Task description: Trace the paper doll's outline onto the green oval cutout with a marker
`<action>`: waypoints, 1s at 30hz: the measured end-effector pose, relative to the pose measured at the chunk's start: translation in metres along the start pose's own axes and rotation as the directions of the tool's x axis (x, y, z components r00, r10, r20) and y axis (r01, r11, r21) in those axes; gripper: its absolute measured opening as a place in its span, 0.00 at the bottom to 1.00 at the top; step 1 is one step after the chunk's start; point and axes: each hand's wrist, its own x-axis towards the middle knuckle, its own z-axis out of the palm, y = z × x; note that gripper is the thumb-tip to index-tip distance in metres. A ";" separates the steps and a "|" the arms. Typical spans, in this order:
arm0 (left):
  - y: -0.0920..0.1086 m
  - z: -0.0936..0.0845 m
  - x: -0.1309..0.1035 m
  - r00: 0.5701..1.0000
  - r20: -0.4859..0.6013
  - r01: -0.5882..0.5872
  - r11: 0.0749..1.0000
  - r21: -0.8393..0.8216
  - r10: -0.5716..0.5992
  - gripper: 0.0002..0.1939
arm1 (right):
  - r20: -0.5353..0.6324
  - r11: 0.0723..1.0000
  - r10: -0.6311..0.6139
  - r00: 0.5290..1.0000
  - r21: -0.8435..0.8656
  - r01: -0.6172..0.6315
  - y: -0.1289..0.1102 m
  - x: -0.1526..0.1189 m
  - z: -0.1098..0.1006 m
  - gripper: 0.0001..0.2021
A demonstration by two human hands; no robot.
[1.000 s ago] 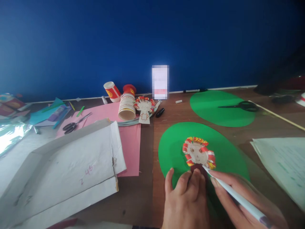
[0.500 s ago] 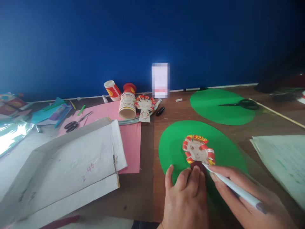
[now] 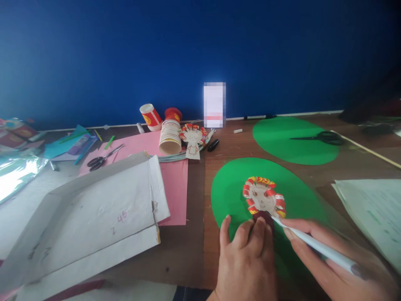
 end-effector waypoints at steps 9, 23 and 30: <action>-0.001 0.001 -0.004 0.999 0.040 -0.020 1.000 0.023 0.019 0.21 | -0.017 1.000 0.004 1.000 -0.025 -0.005 0.002 -0.005 0.000 0.08; -0.002 -0.001 -0.001 0.999 0.045 -0.022 1.000 0.002 0.021 0.22 | -0.013 0.998 0.030 0.999 -0.054 -0.031 0.006 -0.017 0.002 0.07; -0.003 -0.004 -0.001 0.996 0.091 -0.005 0.999 -0.043 0.009 0.23 | -0.011 0.998 0.029 1.000 -0.053 -0.029 0.003 -0.019 0.001 0.08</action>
